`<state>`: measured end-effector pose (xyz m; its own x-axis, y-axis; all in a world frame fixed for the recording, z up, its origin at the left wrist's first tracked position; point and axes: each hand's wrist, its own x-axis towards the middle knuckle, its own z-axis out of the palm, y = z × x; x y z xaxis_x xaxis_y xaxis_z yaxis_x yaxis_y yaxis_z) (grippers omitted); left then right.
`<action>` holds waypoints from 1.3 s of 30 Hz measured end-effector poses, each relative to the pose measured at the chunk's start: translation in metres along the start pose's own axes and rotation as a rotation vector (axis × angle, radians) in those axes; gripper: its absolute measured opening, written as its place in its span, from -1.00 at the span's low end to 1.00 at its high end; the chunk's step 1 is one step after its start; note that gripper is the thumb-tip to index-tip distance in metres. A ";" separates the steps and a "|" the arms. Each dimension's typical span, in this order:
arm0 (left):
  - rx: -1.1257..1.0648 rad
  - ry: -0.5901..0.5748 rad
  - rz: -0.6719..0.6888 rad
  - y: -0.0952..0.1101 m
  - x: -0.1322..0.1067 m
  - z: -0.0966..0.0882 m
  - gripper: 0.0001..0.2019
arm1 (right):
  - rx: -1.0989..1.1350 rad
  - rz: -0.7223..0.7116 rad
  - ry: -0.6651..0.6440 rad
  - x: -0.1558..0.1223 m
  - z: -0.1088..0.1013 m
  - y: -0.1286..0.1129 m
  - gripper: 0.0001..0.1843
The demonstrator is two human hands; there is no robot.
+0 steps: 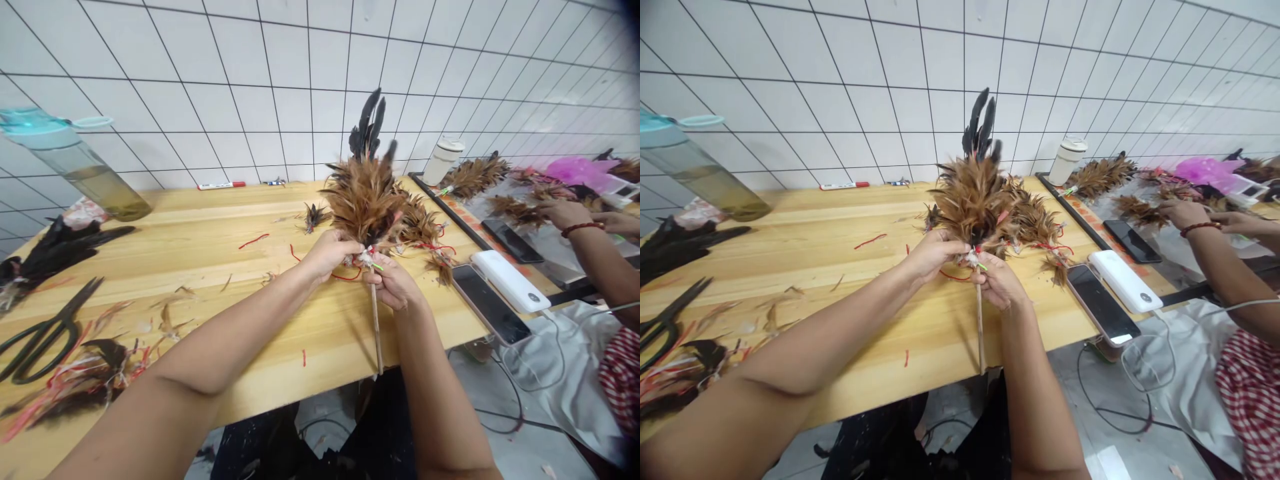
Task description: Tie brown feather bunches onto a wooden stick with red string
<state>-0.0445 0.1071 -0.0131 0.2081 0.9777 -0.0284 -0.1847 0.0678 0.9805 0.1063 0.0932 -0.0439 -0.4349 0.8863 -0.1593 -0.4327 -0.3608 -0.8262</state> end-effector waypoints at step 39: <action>0.298 -0.338 0.155 0.008 0.012 -0.027 -0.78 | -0.258 -0.129 0.074 -0.021 0.015 -0.020 -0.54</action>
<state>-0.0693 0.1247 -0.0107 0.5100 0.8489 0.1388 0.0355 -0.1820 0.9827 0.1123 0.0772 -0.0156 -0.3270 0.9420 -0.0753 -0.2612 -0.1666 -0.9508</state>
